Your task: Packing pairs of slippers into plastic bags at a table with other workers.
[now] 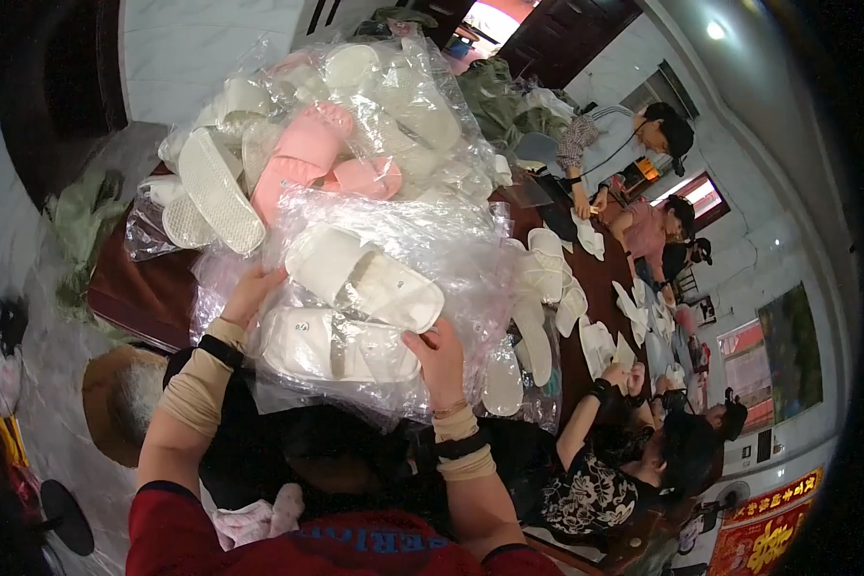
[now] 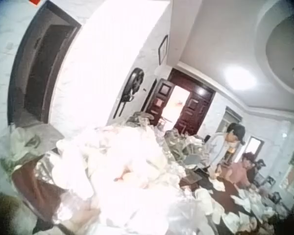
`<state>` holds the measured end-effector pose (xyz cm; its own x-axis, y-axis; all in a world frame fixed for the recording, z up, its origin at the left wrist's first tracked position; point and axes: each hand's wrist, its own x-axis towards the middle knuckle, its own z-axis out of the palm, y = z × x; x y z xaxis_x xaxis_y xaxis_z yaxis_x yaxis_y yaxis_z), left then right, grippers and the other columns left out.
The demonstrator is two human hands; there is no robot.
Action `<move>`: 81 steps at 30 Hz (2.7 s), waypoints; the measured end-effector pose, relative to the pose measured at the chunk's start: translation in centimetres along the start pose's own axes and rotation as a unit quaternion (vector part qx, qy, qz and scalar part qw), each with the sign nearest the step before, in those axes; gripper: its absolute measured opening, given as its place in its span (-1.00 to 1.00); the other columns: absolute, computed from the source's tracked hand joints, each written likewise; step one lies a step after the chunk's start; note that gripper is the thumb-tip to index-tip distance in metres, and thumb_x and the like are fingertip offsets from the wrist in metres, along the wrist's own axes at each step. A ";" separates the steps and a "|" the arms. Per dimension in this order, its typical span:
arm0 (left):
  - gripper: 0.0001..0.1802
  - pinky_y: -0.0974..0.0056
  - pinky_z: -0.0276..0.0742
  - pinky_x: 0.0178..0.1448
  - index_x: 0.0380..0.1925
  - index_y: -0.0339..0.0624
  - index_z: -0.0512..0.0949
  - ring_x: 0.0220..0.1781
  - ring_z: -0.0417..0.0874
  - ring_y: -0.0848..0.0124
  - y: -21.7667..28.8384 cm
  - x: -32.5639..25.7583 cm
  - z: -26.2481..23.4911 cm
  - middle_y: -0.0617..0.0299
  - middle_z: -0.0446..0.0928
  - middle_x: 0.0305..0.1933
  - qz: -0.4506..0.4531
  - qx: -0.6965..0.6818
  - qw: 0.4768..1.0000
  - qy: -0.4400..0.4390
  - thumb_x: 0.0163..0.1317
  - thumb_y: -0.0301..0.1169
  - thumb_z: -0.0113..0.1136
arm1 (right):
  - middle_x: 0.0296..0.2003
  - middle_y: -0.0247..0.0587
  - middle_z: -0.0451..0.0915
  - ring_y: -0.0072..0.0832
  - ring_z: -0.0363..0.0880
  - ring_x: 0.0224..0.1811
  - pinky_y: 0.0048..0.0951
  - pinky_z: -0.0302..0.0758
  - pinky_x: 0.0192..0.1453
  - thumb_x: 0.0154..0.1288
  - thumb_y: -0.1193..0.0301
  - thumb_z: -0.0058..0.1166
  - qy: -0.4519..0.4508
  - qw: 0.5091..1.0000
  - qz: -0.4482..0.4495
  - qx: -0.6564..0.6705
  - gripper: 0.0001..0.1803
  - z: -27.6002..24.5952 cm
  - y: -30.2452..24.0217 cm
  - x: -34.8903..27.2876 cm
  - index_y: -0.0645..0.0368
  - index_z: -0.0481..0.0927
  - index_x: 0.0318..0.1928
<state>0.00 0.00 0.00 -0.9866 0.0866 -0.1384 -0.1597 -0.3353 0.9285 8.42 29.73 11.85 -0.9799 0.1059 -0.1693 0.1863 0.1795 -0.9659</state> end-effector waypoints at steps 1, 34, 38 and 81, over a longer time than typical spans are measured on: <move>-0.63 0.36 0.49 0.00 0.03 -0.38 0.55 -0.11 0.59 0.48 0.4 -0.1 0.2 0.22 0.63 -0.07 0.002 -0.012 1.000 0.011 0.34 -0.33 0.19 | -0.10 -0.13 0.68 -0.45 0.63 -0.11 -0.47 0.52 0.01 0.25 0.47 0.22 -0.013 1.000 -0.010 0.012 -0.51 -0.1 0.0 0.2 0.23 0.43 0.18; -0.81 0.45 0.46 -0.38 -0.30 -0.16 0.64 -0.42 0.59 0.59 0.8 -0.4 -1.2 0.37 0.60 -0.39 -0.077 0.022 0.992 0.096 0.35 -0.27 0.22 | -0.40 -0.07 0.65 -0.35 0.64 -0.32 -0.30 0.51 -0.23 0.17 -0.09 0.23 0.357 0.865 0.082 -0.343 -0.39 -37.0 15.3 3.5 0.33 0.64 -0.29; -0.80 0.45 0.45 -0.43 -0.33 -0.16 0.64 -0.46 0.58 0.60 1.3 -1.2 -1.1 0.38 0.59 -0.40 -0.073 -0.021 0.990 0.116 0.34 -0.27 0.23 | -0.51 -0.36 0.56 -0.54 0.48 -0.54 -0.43 0.43 -0.50 0.17 -0.02 0.30 0.191 0.958 0.206 -0.059 -0.55 -32.4 15.7 1.1 0.16 0.63 -0.33; -0.59 0.31 0.53 0.02 0.10 -0.36 0.48 -0.04 0.62 0.42 -1.0 -2.1 1.2 0.18 0.60 -0.02 0.026 -0.142 0.989 0.034 0.22 -0.54 0.20 | 0.05 0.08 0.58 -0.22 0.60 0.06 -0.31 0.52 0.17 0.44 0.41 -0.03 -0.308 0.940 -0.146 0.023 -0.65 9.0 -5.8 5.3 0.33 0.47 0.15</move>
<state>2.25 1.25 -0.22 -0.9923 0.0027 -0.1239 -0.1017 -0.5888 0.8019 1.48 20.41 14.78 -0.8475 -0.5294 0.0374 -0.0866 0.0684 -0.9939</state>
